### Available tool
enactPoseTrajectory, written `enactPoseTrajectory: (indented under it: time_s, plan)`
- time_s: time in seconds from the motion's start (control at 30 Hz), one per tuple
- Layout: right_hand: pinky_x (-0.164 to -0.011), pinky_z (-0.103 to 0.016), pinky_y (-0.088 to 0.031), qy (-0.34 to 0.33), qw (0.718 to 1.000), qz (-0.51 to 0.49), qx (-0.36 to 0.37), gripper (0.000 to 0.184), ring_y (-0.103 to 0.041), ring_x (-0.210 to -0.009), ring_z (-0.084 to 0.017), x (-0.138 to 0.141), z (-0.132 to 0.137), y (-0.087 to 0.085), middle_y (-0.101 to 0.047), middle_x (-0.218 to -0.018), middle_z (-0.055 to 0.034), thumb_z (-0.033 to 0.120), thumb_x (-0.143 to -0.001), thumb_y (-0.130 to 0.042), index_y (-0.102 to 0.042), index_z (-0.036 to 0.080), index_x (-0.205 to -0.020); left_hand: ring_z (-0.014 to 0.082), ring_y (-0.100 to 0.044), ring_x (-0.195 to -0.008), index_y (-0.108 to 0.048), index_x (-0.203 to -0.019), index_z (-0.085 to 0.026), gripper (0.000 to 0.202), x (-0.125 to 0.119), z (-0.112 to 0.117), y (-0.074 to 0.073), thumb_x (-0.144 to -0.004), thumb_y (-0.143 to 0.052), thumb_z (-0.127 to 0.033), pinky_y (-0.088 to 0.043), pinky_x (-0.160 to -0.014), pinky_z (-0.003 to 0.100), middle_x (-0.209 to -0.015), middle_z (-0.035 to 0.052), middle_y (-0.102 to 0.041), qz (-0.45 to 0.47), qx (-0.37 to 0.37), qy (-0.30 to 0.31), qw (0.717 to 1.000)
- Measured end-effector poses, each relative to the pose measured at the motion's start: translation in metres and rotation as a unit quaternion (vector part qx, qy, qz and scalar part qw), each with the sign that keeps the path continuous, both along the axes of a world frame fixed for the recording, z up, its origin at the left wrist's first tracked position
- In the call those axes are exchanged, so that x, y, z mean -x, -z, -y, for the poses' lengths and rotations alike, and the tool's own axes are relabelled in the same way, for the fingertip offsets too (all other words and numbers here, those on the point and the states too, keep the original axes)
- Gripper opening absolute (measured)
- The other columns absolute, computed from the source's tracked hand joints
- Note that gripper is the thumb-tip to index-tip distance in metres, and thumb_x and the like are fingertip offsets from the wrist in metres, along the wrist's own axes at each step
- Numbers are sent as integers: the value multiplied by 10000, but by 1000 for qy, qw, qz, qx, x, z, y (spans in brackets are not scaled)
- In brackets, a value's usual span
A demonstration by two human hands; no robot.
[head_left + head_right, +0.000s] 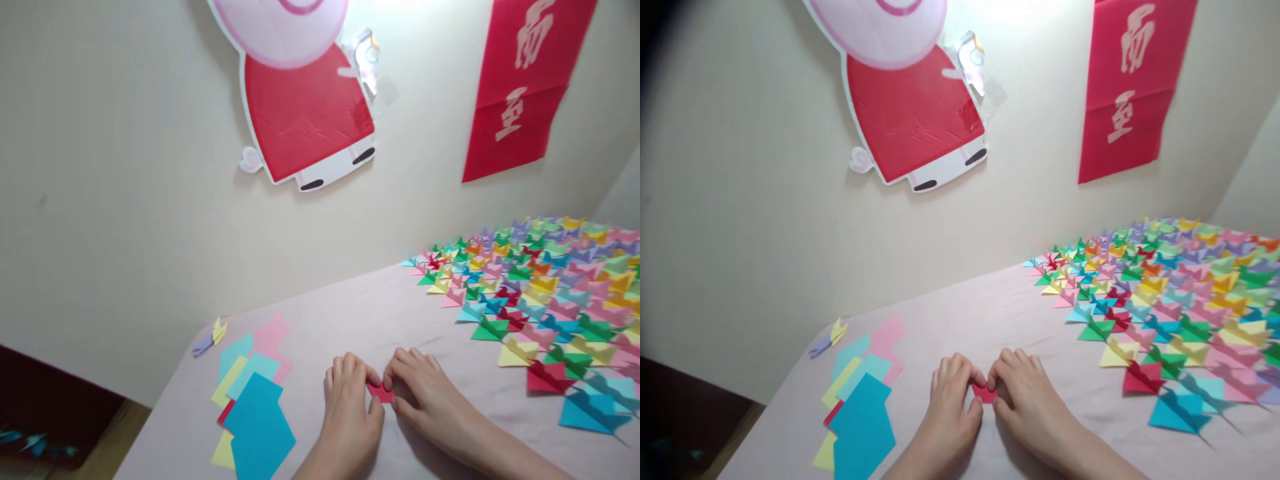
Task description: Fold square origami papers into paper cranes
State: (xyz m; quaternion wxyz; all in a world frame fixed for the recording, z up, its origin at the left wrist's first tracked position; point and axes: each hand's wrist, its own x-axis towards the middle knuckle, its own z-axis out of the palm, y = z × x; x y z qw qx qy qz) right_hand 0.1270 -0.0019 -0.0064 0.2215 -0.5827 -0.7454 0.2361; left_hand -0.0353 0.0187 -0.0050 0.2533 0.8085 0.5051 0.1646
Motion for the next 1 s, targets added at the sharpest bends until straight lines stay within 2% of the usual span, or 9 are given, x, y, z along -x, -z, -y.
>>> enactPoseTrajectory:
  time_s: [0.2, 0.37, 0.5, 0.63, 0.77, 0.87, 1.0]
  plan:
    - [-815, -348, -361, -12, 1000, -3, 9, 357, -551, -948, -217, -7, -6, 0, -644, -946, -27, -28, -635, -460, -635, 212, -833, 233, -474, -1036, -548, -872, -220, 376, 1, 0, -2, -616, -416, 22, -326, -884, 373, -1014, 17, -562, 16, 13, -19, 1000]
    - [-840, -358, -374, -28, 1000, -11, -1, 375, -562, -942, -216, -11, -6, -3, -650, -930, -19, -8, -603, -459, -650, 217, -835, 221, -482, -1017, -573, -905, -237, 376, 5, 5, -1, -648, -429, -4, -338, -894, 357, -1007, 12, -571, 34, -20, -8, 999]
    - [-854, -361, -388, -33, 999, -31, -12, 314, -563, -935, -216, -13, -2, -4, -649, -925, -10, 60, -590, -506, -613, 220, -839, 224, -480, -1032, -590, -931, -238, 335, 7, 10, 1, -702, -459, -31, -341, -914, 363, -1028, 21, -576, 55, -49, -5, 997]
    - [-809, -333, -423, -20, 997, -60, -52, 205, -575, -876, -204, -11, -1, 4, -651, -884, -15, 101, -660, -535, -569, 215, -826, 219, -481, -1027, -599, -937, -237, 205, 8, 8, 7, -831, -481, -108, -344, -922, 367, -1034, 24, -588, 81, -69, -3, 994]
    - [-751, -314, -446, -6, 993, -77, -87, 83, -597, -811, -197, -10, -5, 13, -652, -838, -31, 159, -796, -517, -583, 210, -794, 213, -505, -947, -588, -845, -217, 151, 7, 4, 12, -921, -462, -185, -368, -871, 356, -932, 22, -605, 132, -75, -29, 988]
    - [-731, -302, -453, 4, 988, -116, -102, 149, -608, -781, -189, -8, -8, 13, -652, -811, -24, 227, -869, -490, -592, 212, -762, 209, -517, -920, -573, -836, -210, 182, 7, 1, 12, -956, -439, -237, -390, -848, 345, -905, 28, -595, 193, -74, -40, 978]
    - [-659, -281, -448, 6, 978, -201, -54, 202, -592, -698, -176, -6, -7, 10, -643, -726, 2, 324, -891, -500, -589, 207, -752, 202, -520, -887, -554, -820, -210, 132, 7, 1, 10, -926, -488, -253, -409, -796, 321, -898, 24, -577, 235, -53, -52, 969]
